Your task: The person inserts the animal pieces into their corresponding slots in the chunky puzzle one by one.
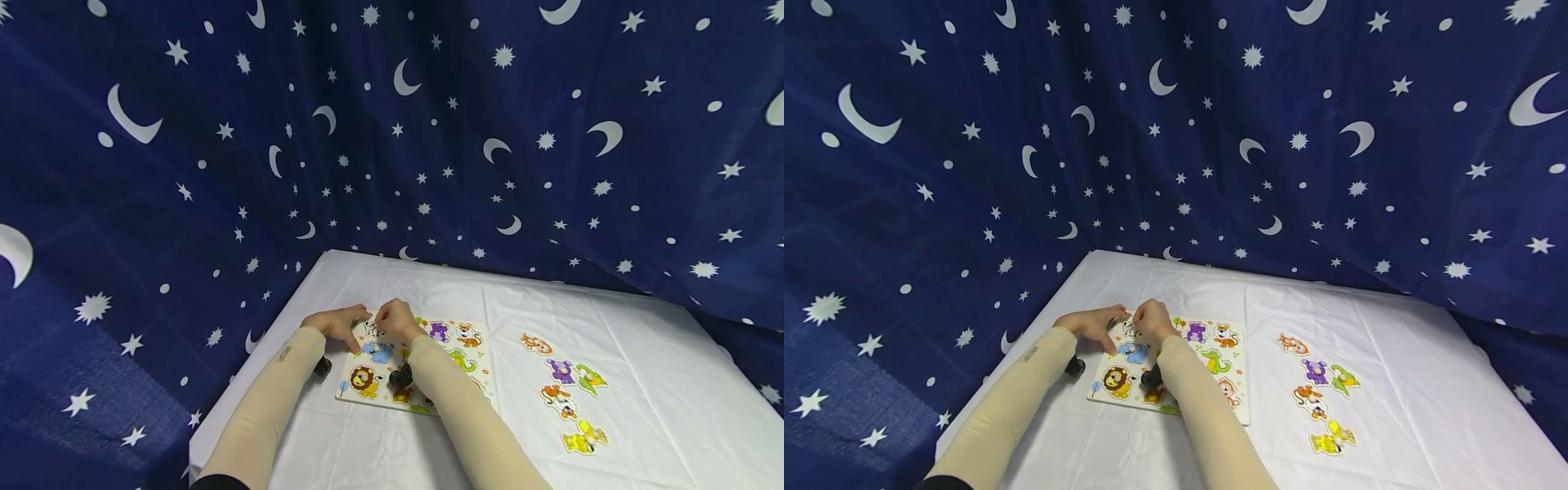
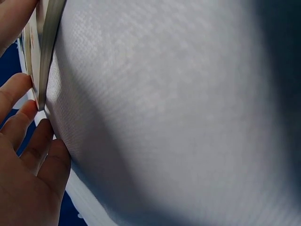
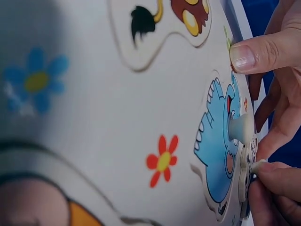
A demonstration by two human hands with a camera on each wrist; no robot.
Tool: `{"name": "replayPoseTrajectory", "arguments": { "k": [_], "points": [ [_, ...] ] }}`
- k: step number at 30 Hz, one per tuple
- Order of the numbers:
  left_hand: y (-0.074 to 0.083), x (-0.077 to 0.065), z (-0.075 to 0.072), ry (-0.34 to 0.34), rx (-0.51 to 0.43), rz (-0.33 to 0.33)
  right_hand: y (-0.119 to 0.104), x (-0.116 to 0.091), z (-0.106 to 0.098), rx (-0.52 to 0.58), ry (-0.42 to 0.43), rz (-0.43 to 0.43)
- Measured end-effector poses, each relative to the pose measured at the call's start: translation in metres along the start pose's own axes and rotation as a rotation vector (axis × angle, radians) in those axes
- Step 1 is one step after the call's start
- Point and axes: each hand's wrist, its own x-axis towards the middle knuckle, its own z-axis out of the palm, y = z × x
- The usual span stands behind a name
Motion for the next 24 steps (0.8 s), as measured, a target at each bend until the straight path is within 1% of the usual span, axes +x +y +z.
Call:
{"name": "replayPoseTrajectory", "arguments": {
  "k": [6, 8, 10, 14, 17, 24],
  "points": [
    [0.0014, -0.0002, -0.0009, -0.003, -0.023, 0.025, 0.0003, 0.0034, 0.0021, -0.061, -0.005, -0.018],
    [0.0010, 0.0007, -0.0009, -0.008, -0.028, 0.040, 0.0006, 0.0036, 0.0019, -0.064, -0.008, -0.021],
    [0.0002, 0.0018, -0.0008, -0.010, -0.028, 0.041, 0.0012, 0.0038, 0.0012, -0.066, -0.009, -0.031],
    [-0.0006, 0.0056, -0.0011, -0.011, -0.025, 0.091, 0.0019, 0.0042, -0.0006, -0.072, 0.004, -0.065],
    [-0.0006, 0.0067, -0.0009, -0.013, -0.022, 0.121, 0.0023, 0.0041, -0.0005, -0.070, 0.010, -0.067],
    [-0.0005, 0.0042, 0.0000, -0.009, -0.003, 0.104, 0.0019, 0.0031, 0.0026, -0.046, 0.000, -0.051]
  ]
}}
